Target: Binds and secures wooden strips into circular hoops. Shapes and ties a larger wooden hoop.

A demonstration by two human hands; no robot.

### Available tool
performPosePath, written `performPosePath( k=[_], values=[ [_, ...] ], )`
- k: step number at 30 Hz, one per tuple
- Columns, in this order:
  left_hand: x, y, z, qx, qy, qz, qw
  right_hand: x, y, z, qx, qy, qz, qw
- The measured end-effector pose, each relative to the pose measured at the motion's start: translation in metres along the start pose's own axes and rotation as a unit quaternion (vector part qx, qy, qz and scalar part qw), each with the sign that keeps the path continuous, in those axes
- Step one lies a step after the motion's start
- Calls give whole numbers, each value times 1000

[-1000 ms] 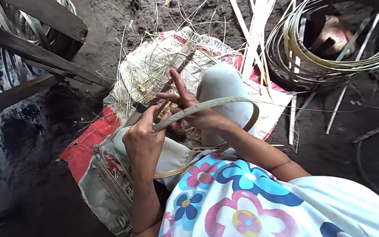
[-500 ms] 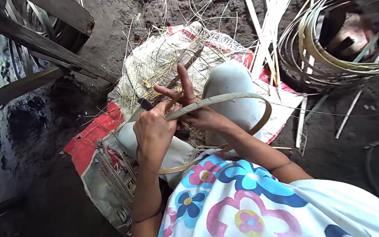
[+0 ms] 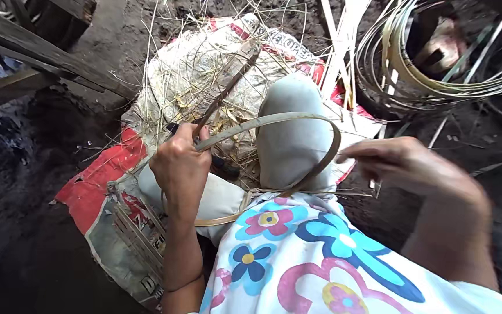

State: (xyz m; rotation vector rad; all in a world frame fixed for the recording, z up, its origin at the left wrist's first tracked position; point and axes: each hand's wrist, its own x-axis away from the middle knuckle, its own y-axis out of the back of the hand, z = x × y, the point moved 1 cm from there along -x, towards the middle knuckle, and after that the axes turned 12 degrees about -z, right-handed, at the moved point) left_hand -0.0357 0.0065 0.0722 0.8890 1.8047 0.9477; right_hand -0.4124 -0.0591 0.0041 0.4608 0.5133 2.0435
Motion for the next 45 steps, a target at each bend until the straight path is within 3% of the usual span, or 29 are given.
performPosePath(
  k=[3,6,8,10,12,14,15,17,19,21,27,30,35,38,41,45],
  values=[
    [-2,-4,2,4,-2,13,1000,47,58,-66,33,-227,-78,970],
    [-4,-4,0,1,-11,11,1000,74,75,-119,133,-307,-61,940],
    [-4,-3,-2,-2,-12,4,1000,79,76,-104,150,-210,-47,965],
    [-4,-2,-4,1,-9,-2,1000,63,67,-29,123,-57,-66,989],
    [-3,0,-5,6,-12,-10,1000,40,36,48,-36,119,-56,991],
    [-3,2,-7,6,-17,-18,1000,5,-20,88,-177,202,54,962],
    [-2,3,-8,5,-18,-25,1000,-16,-53,100,-206,194,100,954],
    [1,4,-11,4,-15,-39,999,-57,-115,114,-264,103,85,955],
    [5,9,-14,5,-11,-46,999,-87,-157,125,-402,12,38,915],
    [9,13,-15,9,-6,-52,999,-101,-178,130,-497,-11,37,867],
    [12,12,-12,4,-1,-61,998,-99,-192,122,-581,-60,34,811],
    [10,8,-10,1,-7,-58,998,-99,-193,108,-580,-58,6,813],
    [6,3,-7,2,-10,-61,998,-105,-204,84,-506,-113,-1,855],
    [5,3,-6,2,-8,-56,998,-110,-208,72,-514,-158,-32,842],
    [6,7,-7,22,-29,-27,999,-110,-198,80,-560,-106,-78,818],
    [11,11,-6,64,-78,-4,995,-105,-179,104,-564,111,-110,811]
  ],
)
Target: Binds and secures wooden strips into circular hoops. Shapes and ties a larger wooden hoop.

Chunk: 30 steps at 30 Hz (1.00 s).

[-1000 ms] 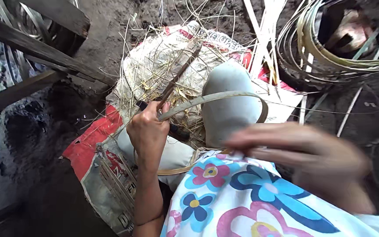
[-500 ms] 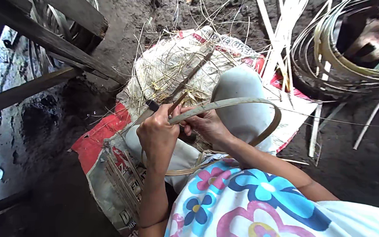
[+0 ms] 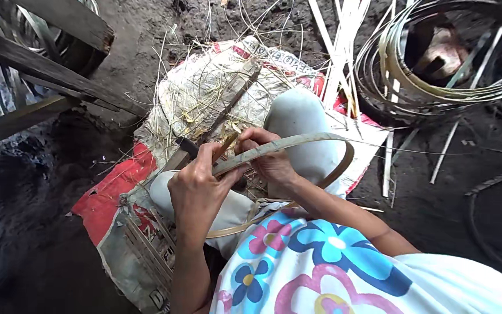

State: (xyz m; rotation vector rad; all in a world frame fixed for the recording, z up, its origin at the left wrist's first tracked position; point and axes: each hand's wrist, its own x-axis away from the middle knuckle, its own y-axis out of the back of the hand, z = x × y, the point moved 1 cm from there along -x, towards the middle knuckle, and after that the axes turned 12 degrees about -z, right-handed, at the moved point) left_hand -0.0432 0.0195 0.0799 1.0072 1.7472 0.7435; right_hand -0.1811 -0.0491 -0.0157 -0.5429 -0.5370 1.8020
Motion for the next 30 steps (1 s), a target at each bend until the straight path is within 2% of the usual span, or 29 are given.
performPosePath(
  k=[2,4,6,10,14,19,27,30],
  values=[
    [2,3,2,26,-14,20,999,-1,1,6,40,76,46,995],
    [3,7,5,68,-9,46,997,-4,1,7,64,114,70,989],
    [4,11,8,118,9,60,991,-9,-1,6,55,123,80,988],
    [6,12,9,166,68,56,982,3,10,-2,54,88,82,991],
    [3,10,7,154,70,60,984,-14,3,-1,21,98,116,988],
    [0,10,7,142,38,75,986,-28,-1,5,72,164,145,973],
    [-4,10,8,115,10,93,989,-30,2,12,107,188,161,963],
    [-5,10,5,91,-34,82,992,-24,4,17,139,168,164,962]
  ],
)
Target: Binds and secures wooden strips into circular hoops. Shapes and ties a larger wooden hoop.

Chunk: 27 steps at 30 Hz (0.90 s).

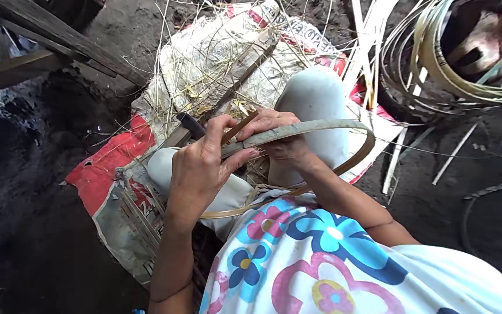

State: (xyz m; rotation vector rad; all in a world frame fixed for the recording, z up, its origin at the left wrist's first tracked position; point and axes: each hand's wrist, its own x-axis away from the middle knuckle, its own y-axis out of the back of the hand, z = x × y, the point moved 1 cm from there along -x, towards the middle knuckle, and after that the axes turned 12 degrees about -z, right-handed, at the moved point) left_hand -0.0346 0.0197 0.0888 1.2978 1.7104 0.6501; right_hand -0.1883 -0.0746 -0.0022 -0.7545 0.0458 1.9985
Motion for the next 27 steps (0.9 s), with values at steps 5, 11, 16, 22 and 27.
performPosePath(
  k=[5,11,16,22,27],
  values=[
    [-1,-7,0,-81,-59,-6,995,17,19,26,219,-65,60,972],
    [-4,-17,-5,-124,-72,-10,990,-8,34,91,269,-43,235,933],
    [-3,-18,-3,-109,-108,-16,988,-71,18,102,191,-30,287,938],
    [0,-19,4,-109,-113,-21,987,-90,27,96,73,-121,348,927],
    [2,-26,-6,-152,-133,-23,979,-106,23,71,306,-90,336,886]
  ],
)
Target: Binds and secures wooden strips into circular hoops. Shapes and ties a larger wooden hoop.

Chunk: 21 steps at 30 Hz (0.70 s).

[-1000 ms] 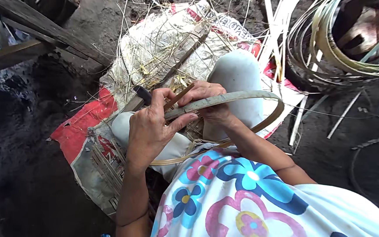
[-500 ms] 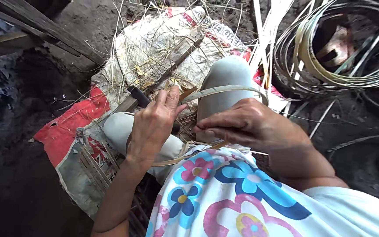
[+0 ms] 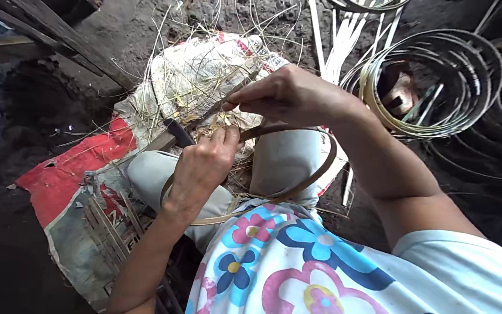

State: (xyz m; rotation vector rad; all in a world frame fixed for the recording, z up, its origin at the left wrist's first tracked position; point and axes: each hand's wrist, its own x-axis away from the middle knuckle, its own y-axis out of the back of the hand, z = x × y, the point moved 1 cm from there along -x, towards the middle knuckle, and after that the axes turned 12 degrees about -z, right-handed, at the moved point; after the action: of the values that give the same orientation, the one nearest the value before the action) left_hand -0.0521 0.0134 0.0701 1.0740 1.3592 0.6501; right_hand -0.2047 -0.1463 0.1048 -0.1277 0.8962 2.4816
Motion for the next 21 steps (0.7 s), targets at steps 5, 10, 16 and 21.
performPosePath(
  k=[5,10,16,21],
  values=[
    [3,-8,-1,-21,12,-38,999,-21,-9,-21,11,-88,169,982],
    [-2,-20,1,-29,1,-67,997,-31,-13,-28,4,-119,169,978],
    [-1,-29,17,2,-18,-51,999,-23,10,-43,-315,-241,-94,913],
    [-2,-31,31,49,-1,-21,999,38,58,3,-377,-44,-286,880]
  ],
)
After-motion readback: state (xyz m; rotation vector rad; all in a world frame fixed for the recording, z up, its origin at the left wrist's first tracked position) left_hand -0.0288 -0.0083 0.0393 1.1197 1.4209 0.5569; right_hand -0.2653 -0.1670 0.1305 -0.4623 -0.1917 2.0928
